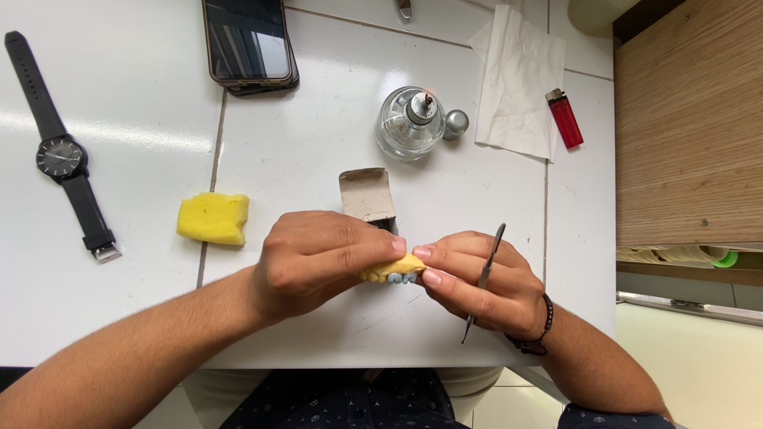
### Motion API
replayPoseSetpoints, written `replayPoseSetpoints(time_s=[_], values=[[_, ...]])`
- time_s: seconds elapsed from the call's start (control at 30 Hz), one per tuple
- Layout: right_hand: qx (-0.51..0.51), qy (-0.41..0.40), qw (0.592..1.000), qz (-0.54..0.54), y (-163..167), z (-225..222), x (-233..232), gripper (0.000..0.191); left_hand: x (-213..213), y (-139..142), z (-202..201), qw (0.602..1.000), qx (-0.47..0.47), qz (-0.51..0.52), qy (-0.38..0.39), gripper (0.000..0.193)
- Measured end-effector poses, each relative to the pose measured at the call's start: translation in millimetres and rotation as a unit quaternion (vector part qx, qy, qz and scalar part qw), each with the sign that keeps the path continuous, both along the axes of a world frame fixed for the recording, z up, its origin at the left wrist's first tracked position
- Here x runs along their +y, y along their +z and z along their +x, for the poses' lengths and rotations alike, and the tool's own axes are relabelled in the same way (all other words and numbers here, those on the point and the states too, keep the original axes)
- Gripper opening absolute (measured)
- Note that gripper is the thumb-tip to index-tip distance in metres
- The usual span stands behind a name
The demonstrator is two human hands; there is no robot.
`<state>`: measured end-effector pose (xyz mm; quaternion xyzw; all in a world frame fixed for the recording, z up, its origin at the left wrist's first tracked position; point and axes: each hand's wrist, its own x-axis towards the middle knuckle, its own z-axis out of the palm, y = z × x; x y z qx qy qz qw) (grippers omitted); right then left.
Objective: The person holds a dental model with a partial denture setup in one hand and uses a heated wax spatula to apply and shape blue wax on the teeth, repeatedly warming the instrument tip over a lit alcohol lamp and scooping wax from a small box. They rotate the model to work on different areas of the teeth throughout the episode.
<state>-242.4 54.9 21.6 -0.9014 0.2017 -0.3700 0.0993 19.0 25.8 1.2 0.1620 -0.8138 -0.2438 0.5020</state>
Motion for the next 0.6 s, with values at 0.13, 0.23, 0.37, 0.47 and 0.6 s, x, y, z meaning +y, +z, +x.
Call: replayPoseSetpoints(time_s=[0.13, 0.23, 0.37, 0.47, 0.6], values=[[0.002, 0.002, 1.000, 0.008, -0.1, 0.4, 1.0, 0.039, -0.2, 1.2, -0.2, 1.000, -0.005, -0.008, -0.001, 0.026], [-0.001, 0.004, 1.000, 0.005, -1.2, 0.8, 0.4, 0.039, 0.9, 0.5, -0.2, 1.000, -0.007, -0.004, 0.003, 0.026], [0.000, -0.003, 1.000, 0.000, -3.3, 0.9, 1.0, 0.039, 1.8, -0.9, -0.6, 1.000, -0.009, -0.001, 0.006, 0.025], [-0.008, -0.006, 1.000, 0.001, -4.5, 1.4, 0.4, 0.038, 1.1, -1.1, -0.9, 1.000, -0.006, 0.003, 0.006, 0.025], [-0.003, -0.015, 1.000, -0.005, -4.8, 1.5, 0.4, 0.036, 0.3, -2.1, -1.5, 1.000, -0.002, 0.001, 0.004, 0.024]])
